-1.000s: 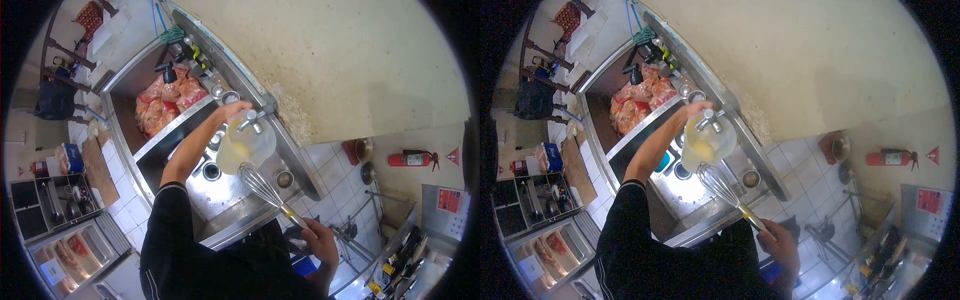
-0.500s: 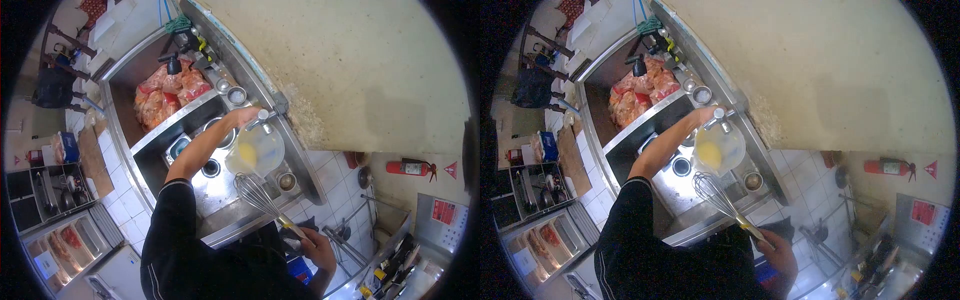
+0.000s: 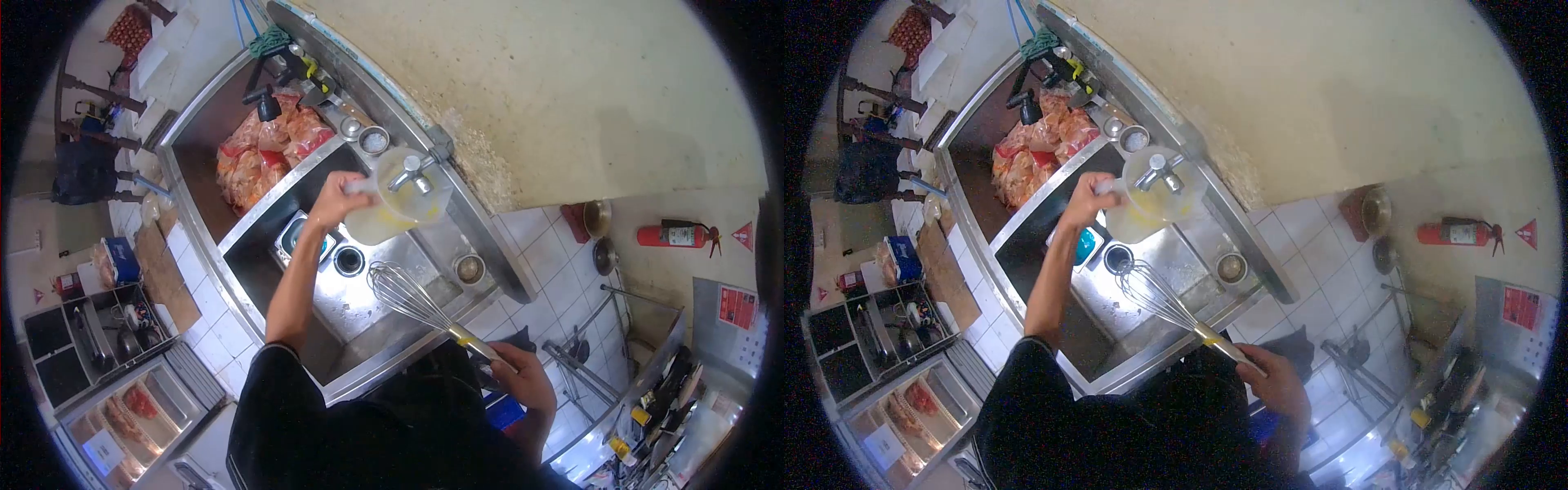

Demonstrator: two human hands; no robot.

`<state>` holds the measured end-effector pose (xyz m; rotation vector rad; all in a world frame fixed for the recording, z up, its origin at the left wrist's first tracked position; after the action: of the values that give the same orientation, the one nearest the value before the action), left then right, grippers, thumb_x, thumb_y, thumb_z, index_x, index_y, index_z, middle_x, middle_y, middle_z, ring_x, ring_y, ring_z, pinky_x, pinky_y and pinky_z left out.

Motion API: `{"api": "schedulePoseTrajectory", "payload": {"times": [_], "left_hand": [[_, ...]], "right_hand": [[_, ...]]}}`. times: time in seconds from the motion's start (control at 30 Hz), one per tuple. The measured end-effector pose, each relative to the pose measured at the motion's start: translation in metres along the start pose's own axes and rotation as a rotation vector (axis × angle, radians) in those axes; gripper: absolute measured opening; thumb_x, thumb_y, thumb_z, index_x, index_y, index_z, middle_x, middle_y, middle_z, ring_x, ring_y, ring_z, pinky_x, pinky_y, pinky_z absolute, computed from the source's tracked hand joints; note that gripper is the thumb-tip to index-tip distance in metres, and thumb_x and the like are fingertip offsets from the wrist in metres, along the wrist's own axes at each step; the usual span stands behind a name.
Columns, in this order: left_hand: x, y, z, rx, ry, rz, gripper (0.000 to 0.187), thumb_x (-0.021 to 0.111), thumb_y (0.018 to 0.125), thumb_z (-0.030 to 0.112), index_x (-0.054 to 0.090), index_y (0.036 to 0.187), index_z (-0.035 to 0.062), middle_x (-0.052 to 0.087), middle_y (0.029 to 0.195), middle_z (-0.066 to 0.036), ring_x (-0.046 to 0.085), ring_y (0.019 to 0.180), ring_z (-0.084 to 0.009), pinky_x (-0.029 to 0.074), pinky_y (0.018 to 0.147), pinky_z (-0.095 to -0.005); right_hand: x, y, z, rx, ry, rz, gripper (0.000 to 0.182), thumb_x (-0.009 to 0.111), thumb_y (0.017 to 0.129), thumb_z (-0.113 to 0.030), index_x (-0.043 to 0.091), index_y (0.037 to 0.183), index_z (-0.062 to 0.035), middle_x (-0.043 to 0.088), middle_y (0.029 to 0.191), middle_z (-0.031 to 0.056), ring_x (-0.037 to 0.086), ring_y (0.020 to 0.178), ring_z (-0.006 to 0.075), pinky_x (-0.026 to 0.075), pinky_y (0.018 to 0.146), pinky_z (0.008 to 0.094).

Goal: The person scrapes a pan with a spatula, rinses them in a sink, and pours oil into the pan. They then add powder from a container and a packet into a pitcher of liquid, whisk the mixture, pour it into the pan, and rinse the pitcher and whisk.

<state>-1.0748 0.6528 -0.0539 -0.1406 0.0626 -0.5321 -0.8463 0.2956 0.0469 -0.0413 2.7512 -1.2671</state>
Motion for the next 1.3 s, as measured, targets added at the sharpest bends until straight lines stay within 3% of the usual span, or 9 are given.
{"api": "schedulePoseTrajectory", "payload": {"times": [0.27, 0.47, 0.57, 0.67, 0.77, 0.9, 1.0, 1.27, 1.3], "left_hand": [[0.033, -0.091, 0.021, 0.06, 0.39, 0.49, 0.035, 0.087, 0.074, 0.028, 0.071, 0.083, -0.001, 0.057, 0.057, -0.002, 0.046, 0.053, -0.0059, 0.037, 0.049, -0.0254], [0.046, -0.109, -0.015, 0.203, 0.458, 0.742, 0.045, 0.084, 0.079, 0.025, 0.051, 0.06, 0.0007, 0.051, 0.049, -0.01, 0.042, 0.042, -0.0133, 0.035, 0.043, -0.031], [0.053, -0.114, -0.014, 0.275, 0.493, 0.86, 0.044, 0.082, 0.079, 0.021, 0.049, 0.057, 0.0024, 0.048, 0.048, -0.012, 0.047, 0.039, -0.022, 0.037, 0.042, -0.0339], [0.06, -0.105, -0.007, 0.393, 0.613, 0.869, 0.043, 0.082, 0.079, 0.02, 0.048, 0.056, 0.0038, 0.047, 0.049, -0.012, 0.048, 0.04, -0.0262, 0.037, 0.043, -0.0366], [0.065, -0.094, -0.001, 0.525, 0.641, 0.839, 0.042, 0.082, 0.074, 0.014, 0.045, 0.056, 0.0044, 0.047, 0.052, -0.014, 0.047, 0.043, -0.0305, 0.036, 0.045, -0.0401], [0.064, -0.082, -0.013, 0.577, 0.646, 0.84, 0.036, 0.078, 0.068, 0.006, 0.044, 0.057, 0.0048, 0.048, 0.054, -0.014, 0.049, 0.048, -0.0335, 0.037, 0.047, -0.0422], [0.063, -0.074, -0.02, 0.636, 0.617, 0.814, 0.015, 0.067, 0.056, -0.003, 0.059, 0.064, 0.0061, 0.054, 0.058, -0.011, 0.054, 0.052, -0.0295, 0.042, 0.05, -0.04], [0.062, -0.055, -0.024, 0.746, 0.595, 0.918, 0.018, 0.069, 0.052, 0.002, 0.062, 0.068, 0.0069, 0.051, 0.059, -0.009, 0.052, 0.053, -0.0278, 0.04, 0.05, -0.0385], [0.061, -0.052, -0.027, 0.748, 0.588, 0.932, 0.018, 0.069, 0.051, 0.004, 0.06, 0.066, 0.0068, 0.05, 0.059, -0.009, 0.051, 0.053, -0.0282, 0.039, 0.05, -0.0388]], "right_hand": [[-0.001, -0.013, -0.017, -0.029, 0.017, -0.044, 0.041, 0.063, 0.096, -0.026, 0.06, 0.13, -0.0044, 0.061, 0.083, 0.0002, 0.051, 0.066, 0.0078, 0.044, 0.06, 0.0254], [-0.01, -0.023, -0.013, -0.091, 0.064, 0.005, 0.041, 0.062, 0.097, -0.027, 0.059, 0.129, -0.0012, 0.057, 0.077, -0.0035, 0.045, 0.059, 0.0028, 0.036, 0.052, 0.0201], [-0.011, -0.027, -0.007, 0.012, 0.067, -0.019, 0.041, 0.062, 0.097, -0.028, 0.059, 0.129, -0.002, 0.064, 0.095, 0.0037, 0.058, 0.08, 0.0094, 0.048, 0.07, 0.026], [-0.013, -0.022, 0.009, -0.031, 0.035, -0.063, 0.043, 0.062, 0.097, -0.029, 0.058, 0.13, -0.0021, 0.066, 0.1, 0.0052, 0.059, 0.085, 0.0103, 0.049, 0.075, 0.0267], [-0.012, -0.02, 0.007, -0.107, -0.028, -0.051, 0.046, 0.063, 0.096, -0.033, 0.059, 0.128, 0.0002, 0.056, 0.078, -0.0041, 0.044, 0.06, 0.0027, 0.035, 0.052, 0.0195], [-0.016, -0.022, 0.013, -0.065, 0.025, -0.034, 0.049, 0.065, 0.095, -0.034, 0.058, 0.128, 0.0005, 0.057, 0.082, -0.0036, 0.043, 0.061, 0.0019, 0.034, 0.052, 0.0185], [-0.02, -0.022, 0.011, -0.049, 0.011, -0.053, 0.048, 0.065, 0.095, -0.033, 0.058, 0.129, 0.0005, 0.057, 0.083, -0.0036, 0.043, 0.06, 0.0013, 0.033, 0.051, 0.0178], [-0.029, -0.02, 0.022, -0.001, -0.028, -0.043, 0.043, 0.063, 0.097, -0.027, 0.057, 0.129, 0.0004, 0.05, 0.073, -0.0064, 0.04, 0.056, 0.0004, 0.031, 0.048, 0.0177], [-0.035, -0.019, 0.029, 0.022, -0.13, -0.011, 0.049, 0.063, 0.094, -0.039, 0.061, 0.127, -0.0029, 0.063, 0.088, -0.0007, 0.05, 0.065, 0.0061, 0.041, 0.056, 0.023]]}}
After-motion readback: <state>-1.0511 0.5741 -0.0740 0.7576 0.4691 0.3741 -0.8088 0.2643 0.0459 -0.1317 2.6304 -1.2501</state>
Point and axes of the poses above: each hand's wrist, its own y-axis towards the middle knuckle, its own x-axis out of the palm, z = x × y, the point moved 8 cm from there along y, towards the middle knuckle
